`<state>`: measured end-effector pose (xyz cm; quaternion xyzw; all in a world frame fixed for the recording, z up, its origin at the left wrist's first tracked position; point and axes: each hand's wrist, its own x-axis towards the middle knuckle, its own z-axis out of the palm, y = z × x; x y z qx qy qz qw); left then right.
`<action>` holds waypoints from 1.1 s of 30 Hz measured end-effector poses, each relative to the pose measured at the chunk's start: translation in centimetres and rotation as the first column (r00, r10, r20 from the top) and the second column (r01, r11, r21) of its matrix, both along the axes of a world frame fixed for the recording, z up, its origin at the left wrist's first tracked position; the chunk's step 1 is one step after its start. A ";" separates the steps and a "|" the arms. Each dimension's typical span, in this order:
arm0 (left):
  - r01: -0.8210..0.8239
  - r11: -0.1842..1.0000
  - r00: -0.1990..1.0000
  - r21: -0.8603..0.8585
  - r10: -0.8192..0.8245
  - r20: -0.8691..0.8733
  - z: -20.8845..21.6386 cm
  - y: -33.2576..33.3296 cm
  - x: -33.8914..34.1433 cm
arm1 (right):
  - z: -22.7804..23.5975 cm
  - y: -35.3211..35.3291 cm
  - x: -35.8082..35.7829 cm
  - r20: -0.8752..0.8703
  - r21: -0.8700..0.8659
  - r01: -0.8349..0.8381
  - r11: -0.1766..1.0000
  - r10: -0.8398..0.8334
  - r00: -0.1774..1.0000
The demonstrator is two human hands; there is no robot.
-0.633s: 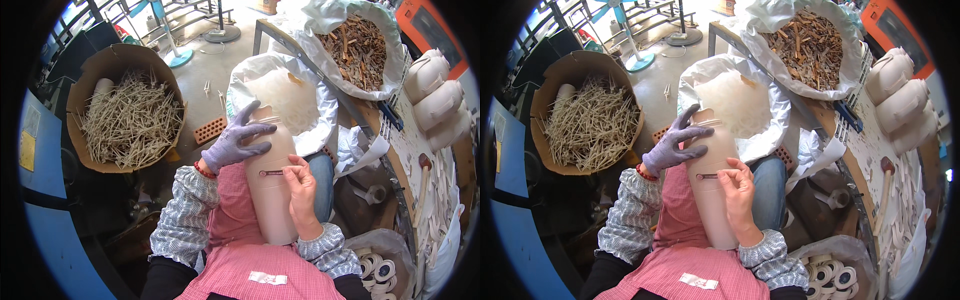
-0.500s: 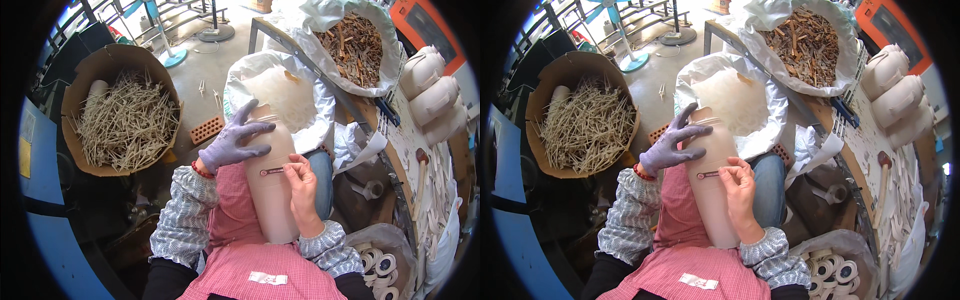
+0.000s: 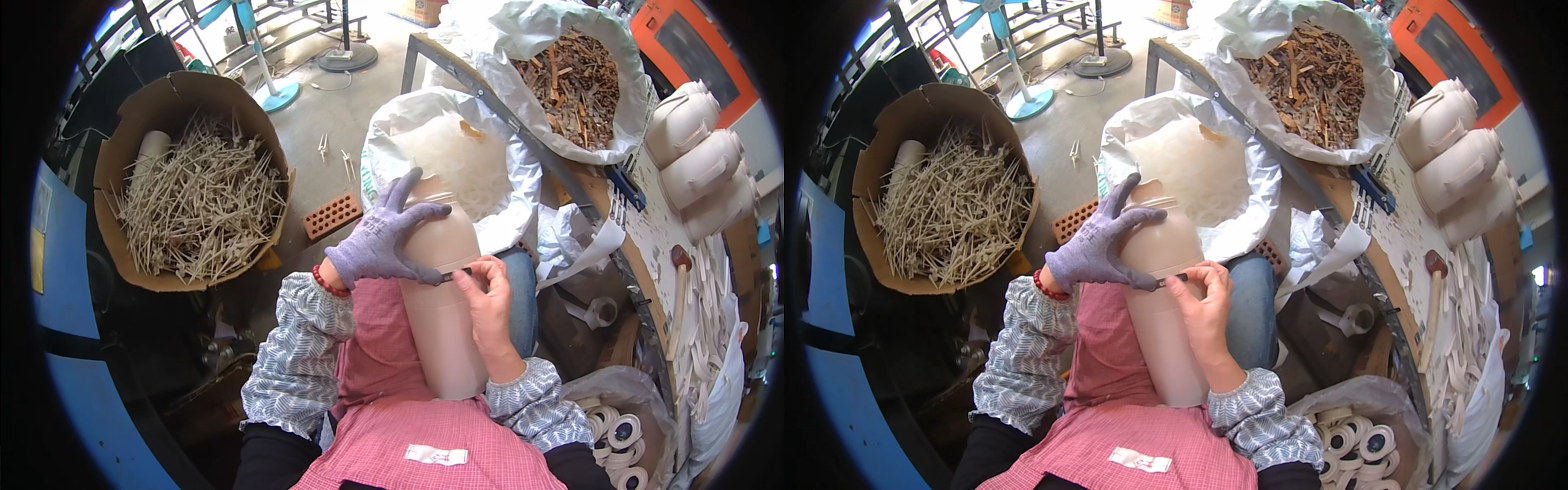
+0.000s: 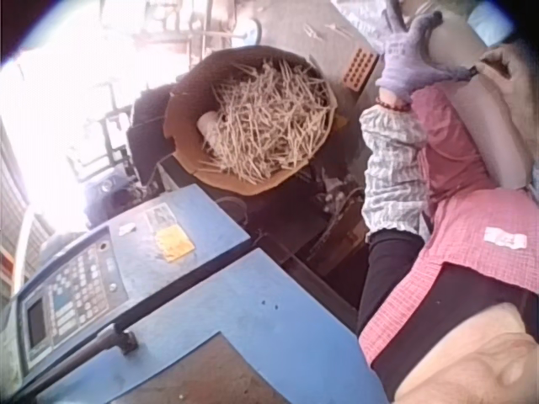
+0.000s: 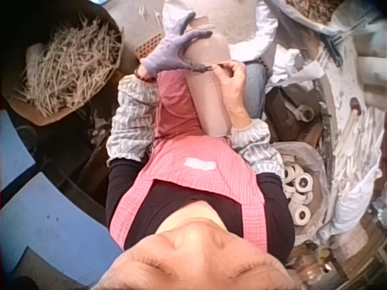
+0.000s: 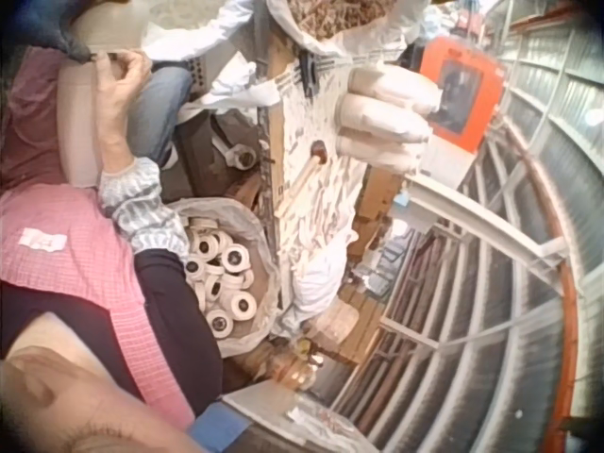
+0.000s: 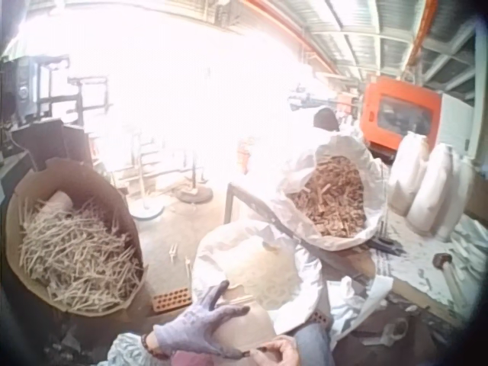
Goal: The person assembles white thermal flasks by attaching handles, inserting wooden stoppers, and applying labels. They handle each flask one at a time, placing completed units aside on the table.
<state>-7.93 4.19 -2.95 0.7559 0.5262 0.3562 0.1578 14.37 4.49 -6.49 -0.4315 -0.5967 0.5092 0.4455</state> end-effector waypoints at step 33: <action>-0.623 0.777 0.699 -0.086 0.603 0.385 14.7 -18.3 -8.6 | -9.5 15.9 -7.2 0.070 0.003 -0.351 0.936 0.350 0.934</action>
